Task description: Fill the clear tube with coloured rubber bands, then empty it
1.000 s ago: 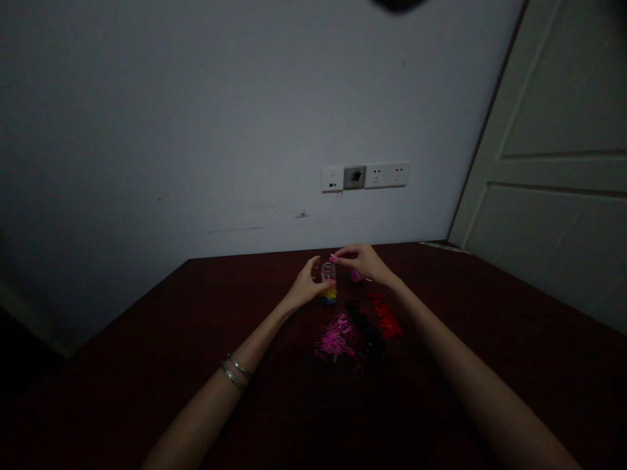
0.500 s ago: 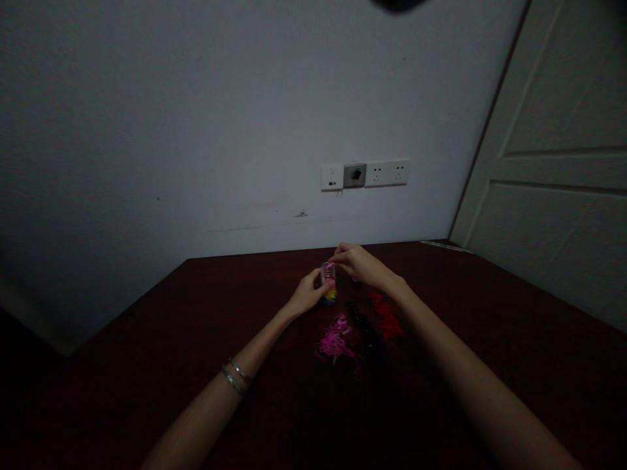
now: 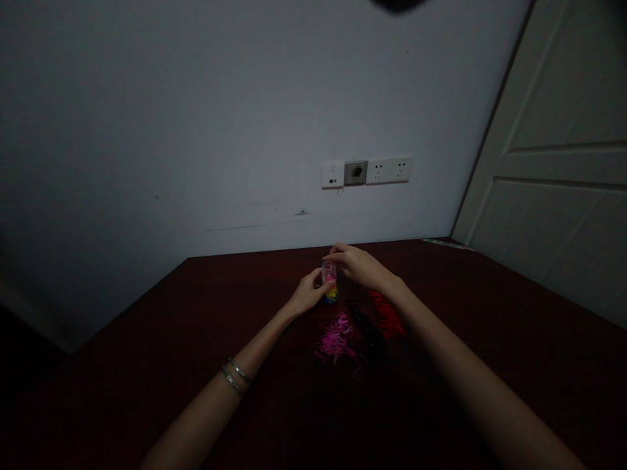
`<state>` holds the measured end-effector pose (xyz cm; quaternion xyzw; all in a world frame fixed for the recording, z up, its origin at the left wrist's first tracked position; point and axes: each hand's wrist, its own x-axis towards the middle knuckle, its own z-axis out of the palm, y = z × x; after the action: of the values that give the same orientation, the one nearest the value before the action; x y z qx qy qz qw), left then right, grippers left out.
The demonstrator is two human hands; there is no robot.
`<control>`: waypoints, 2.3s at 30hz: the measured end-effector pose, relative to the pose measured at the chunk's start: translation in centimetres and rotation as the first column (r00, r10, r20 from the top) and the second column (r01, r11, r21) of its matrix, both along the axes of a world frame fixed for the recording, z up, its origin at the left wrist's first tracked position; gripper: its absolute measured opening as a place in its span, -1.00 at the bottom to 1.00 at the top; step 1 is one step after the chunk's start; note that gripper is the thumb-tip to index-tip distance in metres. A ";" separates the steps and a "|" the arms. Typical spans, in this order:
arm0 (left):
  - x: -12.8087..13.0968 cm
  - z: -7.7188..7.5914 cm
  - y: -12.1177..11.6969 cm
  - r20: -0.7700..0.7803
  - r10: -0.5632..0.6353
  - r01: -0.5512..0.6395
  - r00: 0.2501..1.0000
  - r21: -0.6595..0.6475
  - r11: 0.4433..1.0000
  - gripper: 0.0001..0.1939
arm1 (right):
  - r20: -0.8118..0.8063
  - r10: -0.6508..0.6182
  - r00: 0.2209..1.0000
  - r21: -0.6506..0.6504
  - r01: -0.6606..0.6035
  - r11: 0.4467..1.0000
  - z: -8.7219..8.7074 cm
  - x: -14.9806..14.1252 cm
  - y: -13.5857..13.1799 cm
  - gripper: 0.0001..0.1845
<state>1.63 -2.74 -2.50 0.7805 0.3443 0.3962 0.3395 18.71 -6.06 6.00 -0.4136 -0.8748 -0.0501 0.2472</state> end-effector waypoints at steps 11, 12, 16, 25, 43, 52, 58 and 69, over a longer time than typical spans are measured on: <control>0.1 -0.1 0.1 0.007 -0.038 0.038 0.999 -0.016 0.999 -0.61 | -0.092 0.025 0.995 -0.007 -0.026 1.000 0.0 0.4 0.2 -0.57; 0.0 -0.2 0.1 -0.002 -0.045 0.045 0.999 -0.015 0.999 -0.60 | -0.096 0.024 0.995 -0.011 -0.025 1.000 0.0 0.4 0.3 -0.57; -0.1 -0.3 0.1 -0.045 -0.037 0.037 0.998 0.000 0.999 -0.61 | -0.105 0.017 0.994 -0.028 -0.020 0.999 0.1 0.5 0.4 -0.60; 0.0 -0.9 0.3 -0.002 -0.064 0.064 0.998 -0.040 0.997 -0.57 | -0.134 0.015 0.991 -0.061 -0.023 0.998 0.3 0.7 0.0 -0.63; -5.6 5.9 2.9 0.335 0.281 -0.183 0.899 -0.296 0.938 -0.46 | -0.029 0.181 0.983 -0.473 -0.173 0.864 -5.4 0.8 -5.0 -0.60; -7.1 -0.5 4.8 0.253 0.355 -0.196 0.900 -0.494 0.847 -0.69 | 0.190 0.164 0.968 -0.425 -0.069 0.903 -6.4 -1.0 -6.4 -0.65; -7.0 -2.1 5.1 0.211 0.363 -0.207 0.907 -0.527 0.824 -0.76 | 0.193 0.163 0.968 -0.400 -0.074 0.914 -6.6 -1.3 -6.7 -0.82; -7.6 -3.2 5.3 0.264 0.317 -0.161 0.911 -0.478 0.863 -0.78 | 0.098 0.153 0.983 -0.395 -0.102 0.913 -6.8 -1.3 -6.8 -0.82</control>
<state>-5.93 2.60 -5.72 0.5534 0.4586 0.4724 0.5102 17.37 -12.88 -0.83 -0.3922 -0.9065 0.1141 0.1071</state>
